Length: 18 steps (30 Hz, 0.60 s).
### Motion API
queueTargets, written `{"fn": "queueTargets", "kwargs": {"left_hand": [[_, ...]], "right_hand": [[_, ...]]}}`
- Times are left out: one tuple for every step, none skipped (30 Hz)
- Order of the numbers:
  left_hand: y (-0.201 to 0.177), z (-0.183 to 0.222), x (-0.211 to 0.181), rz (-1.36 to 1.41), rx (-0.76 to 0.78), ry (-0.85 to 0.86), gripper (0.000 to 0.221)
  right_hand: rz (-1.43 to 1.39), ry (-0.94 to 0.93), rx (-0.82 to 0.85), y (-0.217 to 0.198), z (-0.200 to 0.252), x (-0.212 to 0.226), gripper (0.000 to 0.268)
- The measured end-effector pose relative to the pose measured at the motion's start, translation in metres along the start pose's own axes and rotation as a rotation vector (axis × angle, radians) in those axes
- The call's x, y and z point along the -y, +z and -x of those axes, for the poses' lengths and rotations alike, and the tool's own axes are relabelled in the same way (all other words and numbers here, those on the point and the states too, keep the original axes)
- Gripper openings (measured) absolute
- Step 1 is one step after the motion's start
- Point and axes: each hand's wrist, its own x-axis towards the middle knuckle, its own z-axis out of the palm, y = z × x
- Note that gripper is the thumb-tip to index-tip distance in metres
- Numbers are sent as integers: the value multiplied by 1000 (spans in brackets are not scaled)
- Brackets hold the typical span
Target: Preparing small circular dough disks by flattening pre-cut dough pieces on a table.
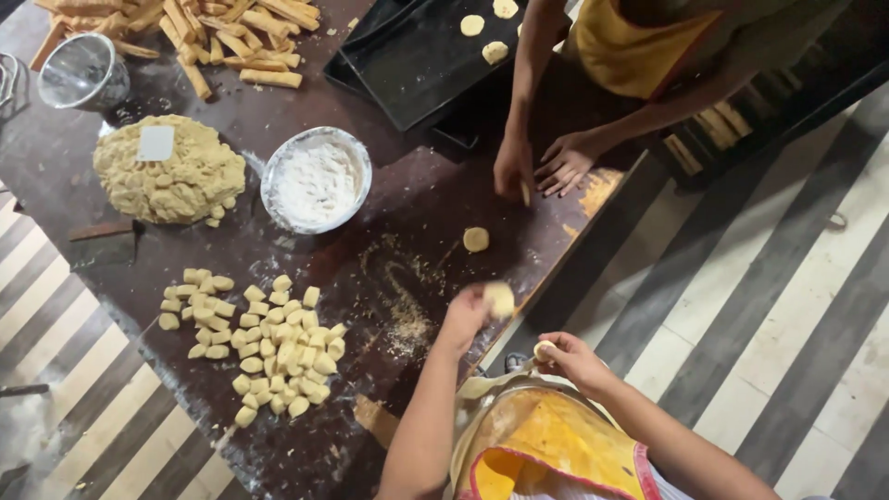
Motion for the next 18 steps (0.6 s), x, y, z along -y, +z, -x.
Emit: {"fn": "queueTargets", "kwargs": {"left_hand": [[9, -3, -11, 3, -2, -3, 42], [17, -5, -22, 198, -91, 17, 50], [25, -8, -33, 396, -185, 43, 60], [37, 12, -56, 403, -191, 44, 60], [47, 30, -78, 14, -81, 66, 65], [57, 48, -100, -375, 30, 84, 69], [64, 56, -98, -373, 16, 82, 69], [72, 64, -95, -439, 39, 162, 69], [79, 75, -90, -507, 64, 235, 68], [78, 80, -73, -507, 51, 225, 68], [77, 80, -59, -568, -17, 298, 61], [75, 80, -45, -630, -86, 370, 53], [67, 84, -55, -631, -102, 372, 53], [58, 88, -64, -636, -226, 329, 46], [54, 98, -69, -634, -346, 271, 39], [37, 108, -63, -629, -359, 260, 39], [20, 119, -56, -688, -532, 230, 36], [3, 131, -48, -747, -705, 197, 34]], "right_hand": [[2, 4, 0, -1, 1, 4, 36], [25, 4, -18, -2, 2, 9, 36], [54, 3, -34, -3, 2, 14, 37], [62, 6, -31, -6, 2, 18, 37], [80, -14, -43, -8, -1, 22, 38], [98, -34, -56, -9, -3, 26, 39], [105, -30, -45, -8, -7, 29, 39], [112, -40, 1, -7, -10, 33, 39], [115, -45, 48, -5, -12, 31, 39], [118, -36, 60, 1, -10, 28, 39], [109, -17, 104, 7, -13, 29, 40], [101, 1, 149, 15, -15, 31, 41], [111, 0, 163, 19, -21, 35, 41], [110, 6, 174, 24, -27, 40, 42], [106, 25, 182, 26, -26, 38, 45], [114, 39, 191, 25, -27, 40, 45], [125, 28, 201, 24, -29, 42, 44], [135, 18, 211, 24, -31, 43, 43]]}}
